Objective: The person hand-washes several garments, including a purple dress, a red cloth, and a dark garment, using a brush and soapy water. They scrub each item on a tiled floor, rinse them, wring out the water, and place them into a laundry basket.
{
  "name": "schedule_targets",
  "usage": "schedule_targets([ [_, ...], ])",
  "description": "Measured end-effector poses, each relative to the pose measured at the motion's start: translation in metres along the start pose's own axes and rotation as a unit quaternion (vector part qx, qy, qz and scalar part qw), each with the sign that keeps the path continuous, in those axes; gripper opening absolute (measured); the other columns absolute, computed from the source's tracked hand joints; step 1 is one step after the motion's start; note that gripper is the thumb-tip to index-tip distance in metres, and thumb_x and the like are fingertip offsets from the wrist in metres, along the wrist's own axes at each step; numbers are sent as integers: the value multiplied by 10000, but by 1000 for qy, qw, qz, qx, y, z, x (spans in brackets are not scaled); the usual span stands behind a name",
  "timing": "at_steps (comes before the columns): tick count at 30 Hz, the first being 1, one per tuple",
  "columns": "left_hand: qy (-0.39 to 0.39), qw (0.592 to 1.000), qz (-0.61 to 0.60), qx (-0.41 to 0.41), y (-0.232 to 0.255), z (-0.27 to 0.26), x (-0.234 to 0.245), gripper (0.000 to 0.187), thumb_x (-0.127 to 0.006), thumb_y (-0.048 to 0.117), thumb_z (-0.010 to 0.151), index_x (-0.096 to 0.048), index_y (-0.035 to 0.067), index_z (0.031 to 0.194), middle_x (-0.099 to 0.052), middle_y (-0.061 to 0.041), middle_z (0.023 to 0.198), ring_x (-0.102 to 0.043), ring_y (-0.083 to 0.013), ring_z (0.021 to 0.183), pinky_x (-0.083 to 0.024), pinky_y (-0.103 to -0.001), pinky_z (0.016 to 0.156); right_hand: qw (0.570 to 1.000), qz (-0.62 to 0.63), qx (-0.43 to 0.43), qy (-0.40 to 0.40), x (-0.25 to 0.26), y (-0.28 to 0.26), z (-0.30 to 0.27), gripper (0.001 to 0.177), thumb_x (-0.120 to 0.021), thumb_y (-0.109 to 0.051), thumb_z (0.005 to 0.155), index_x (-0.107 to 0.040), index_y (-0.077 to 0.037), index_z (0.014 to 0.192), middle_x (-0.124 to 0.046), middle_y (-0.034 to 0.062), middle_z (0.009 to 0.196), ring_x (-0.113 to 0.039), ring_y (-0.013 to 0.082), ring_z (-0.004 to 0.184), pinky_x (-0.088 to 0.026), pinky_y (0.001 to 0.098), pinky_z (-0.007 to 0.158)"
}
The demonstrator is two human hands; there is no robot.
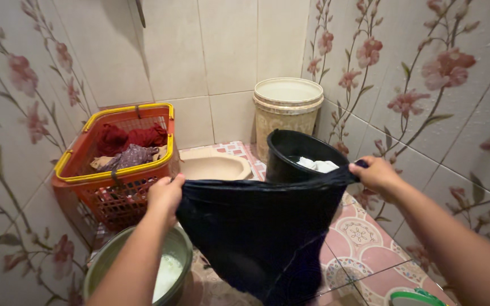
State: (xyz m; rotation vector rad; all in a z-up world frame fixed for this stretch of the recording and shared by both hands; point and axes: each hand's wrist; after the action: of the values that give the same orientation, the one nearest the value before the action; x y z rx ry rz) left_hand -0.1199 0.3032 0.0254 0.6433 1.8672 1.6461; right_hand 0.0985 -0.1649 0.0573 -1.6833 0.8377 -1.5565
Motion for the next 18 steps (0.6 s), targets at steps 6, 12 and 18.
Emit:
schedule_targets([
  [6,71,989,92,-89,-38,7,-22,330,-641,307,996,-654,-23,983,-676,-113,862,-573,-179,761,-484,-376,694,981,181,9,-66,-17,-6,0,319,-476,-343,1053,-565,-39,1090,-657,65,921,-646,175,751,-591,379,667],
  [12,-18,994,-53,-94,-24,-8,-29,256,-702,268,934,-724,16,971,-699,-34,862,-606,-146,767,-487,-315,716,982,169,37,-79,-15,-4,10,301,-511,-358,1051,-597,-73,1096,-637,47,896,-598,157,729,-544,370,659],
  [18,-173,975,114,-83,-14,-58,-63,297,-800,103,753,-783,70,1048,-764,-45,935,-686,-141,845,-539,-291,791,946,-163,264,-95,-49,0,-13,584,-853,-353,772,-658,-88,1253,-652,132,1128,-560,233,971,-450,384,787],
])
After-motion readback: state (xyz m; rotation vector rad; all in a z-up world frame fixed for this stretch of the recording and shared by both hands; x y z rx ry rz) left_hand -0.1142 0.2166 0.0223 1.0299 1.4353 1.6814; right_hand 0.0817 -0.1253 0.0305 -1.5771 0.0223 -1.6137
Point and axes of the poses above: each hand's wrist, its own z-axis towards the middle knuckle, its own x-axis out of the back of the hand, y = z × x
